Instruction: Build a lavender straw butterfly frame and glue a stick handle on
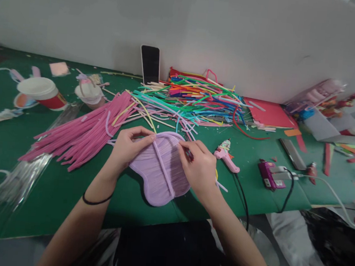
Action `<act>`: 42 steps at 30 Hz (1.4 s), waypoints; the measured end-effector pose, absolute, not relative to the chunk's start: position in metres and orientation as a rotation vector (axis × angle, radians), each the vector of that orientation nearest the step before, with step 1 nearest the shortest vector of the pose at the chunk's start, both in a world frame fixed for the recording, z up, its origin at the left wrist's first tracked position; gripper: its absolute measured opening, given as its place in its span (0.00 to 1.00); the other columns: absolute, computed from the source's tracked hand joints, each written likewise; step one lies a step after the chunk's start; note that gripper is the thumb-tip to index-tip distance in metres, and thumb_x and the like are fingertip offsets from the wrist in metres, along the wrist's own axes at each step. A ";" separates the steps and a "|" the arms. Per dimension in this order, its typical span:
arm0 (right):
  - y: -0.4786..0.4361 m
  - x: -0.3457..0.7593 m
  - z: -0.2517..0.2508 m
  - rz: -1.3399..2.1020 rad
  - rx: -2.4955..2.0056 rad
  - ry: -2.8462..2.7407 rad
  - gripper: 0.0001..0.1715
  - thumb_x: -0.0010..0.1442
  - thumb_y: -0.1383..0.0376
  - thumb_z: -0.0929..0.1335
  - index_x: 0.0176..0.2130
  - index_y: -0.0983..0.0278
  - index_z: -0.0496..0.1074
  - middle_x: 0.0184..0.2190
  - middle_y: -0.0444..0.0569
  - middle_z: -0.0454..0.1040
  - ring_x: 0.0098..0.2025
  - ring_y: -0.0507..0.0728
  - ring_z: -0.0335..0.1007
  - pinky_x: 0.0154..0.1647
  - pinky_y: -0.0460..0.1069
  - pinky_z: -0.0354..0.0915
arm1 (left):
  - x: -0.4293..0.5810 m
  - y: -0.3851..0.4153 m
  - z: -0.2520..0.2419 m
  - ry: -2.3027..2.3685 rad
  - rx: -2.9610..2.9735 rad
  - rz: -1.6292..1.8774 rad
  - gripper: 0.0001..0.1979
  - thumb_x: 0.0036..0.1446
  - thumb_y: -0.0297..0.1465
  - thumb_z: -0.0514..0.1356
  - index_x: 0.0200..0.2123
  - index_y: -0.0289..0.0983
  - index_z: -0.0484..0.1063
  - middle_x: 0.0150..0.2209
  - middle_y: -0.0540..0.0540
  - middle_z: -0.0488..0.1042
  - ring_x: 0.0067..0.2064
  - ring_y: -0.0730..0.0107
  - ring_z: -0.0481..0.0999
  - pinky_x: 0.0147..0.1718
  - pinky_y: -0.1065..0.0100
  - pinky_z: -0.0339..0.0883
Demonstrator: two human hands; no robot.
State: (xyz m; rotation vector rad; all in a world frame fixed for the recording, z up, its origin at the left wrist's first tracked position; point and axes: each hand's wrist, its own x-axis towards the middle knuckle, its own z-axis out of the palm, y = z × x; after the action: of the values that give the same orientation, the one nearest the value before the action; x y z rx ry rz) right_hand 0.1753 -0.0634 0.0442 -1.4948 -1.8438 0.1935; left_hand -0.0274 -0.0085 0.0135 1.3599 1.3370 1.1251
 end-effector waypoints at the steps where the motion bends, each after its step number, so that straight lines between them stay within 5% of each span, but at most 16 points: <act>1: -0.062 0.177 0.045 0.194 -1.511 -1.854 0.11 0.67 0.64 0.65 0.44 0.62 0.77 0.39 0.51 0.79 0.36 0.56 0.76 0.39 0.49 0.69 | -0.027 -0.008 0.013 1.345 1.346 1.126 0.15 0.47 0.43 0.69 0.32 0.38 0.80 0.35 0.45 0.82 0.39 0.60 0.79 0.40 0.65 0.72; 5: -0.061 0.193 0.054 0.199 -1.554 -1.879 0.14 0.65 0.62 0.67 0.49 0.62 0.75 0.40 0.51 0.79 0.36 0.57 0.75 0.38 0.51 0.68 | -0.028 -0.006 0.012 1.352 1.275 1.149 0.15 0.45 0.43 0.69 0.32 0.38 0.80 0.33 0.46 0.81 0.36 0.62 0.78 0.37 0.66 0.70; 19: -0.073 0.189 0.046 0.212 -1.549 -1.823 0.08 0.65 0.66 0.66 0.39 0.62 0.76 0.35 0.49 0.80 0.34 0.56 0.76 0.36 0.49 0.68 | -0.021 -0.005 0.008 1.335 1.133 1.161 0.21 0.46 0.48 0.69 0.38 0.38 0.80 0.38 0.45 0.82 0.39 0.61 0.79 0.37 0.66 0.71; 31: -0.070 0.182 0.047 0.152 -1.695 -1.869 0.08 0.65 0.68 0.66 0.38 0.65 0.77 0.34 0.51 0.81 0.34 0.57 0.77 0.38 0.49 0.66 | -0.017 -0.006 0.003 1.276 0.941 1.203 0.17 0.42 0.40 0.71 0.34 0.36 0.82 0.39 0.44 0.82 0.39 0.62 0.78 0.39 0.68 0.68; 42: -0.073 0.184 0.048 0.152 -1.861 -1.955 0.07 0.64 0.69 0.67 0.36 0.65 0.76 0.33 0.49 0.80 0.35 0.57 0.77 0.35 0.48 0.63 | -0.016 -0.007 -0.001 1.257 1.208 0.965 0.12 0.51 0.40 0.65 0.27 0.37 0.80 0.31 0.49 0.77 0.35 0.66 0.71 0.36 0.69 0.61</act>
State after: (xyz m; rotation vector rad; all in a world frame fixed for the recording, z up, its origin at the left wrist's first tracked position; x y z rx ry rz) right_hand 0.1836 -0.0734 0.0478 -1.8606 -1.9554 0.1520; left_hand -0.0156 -0.0066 -0.0008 1.2078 1.2565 0.9648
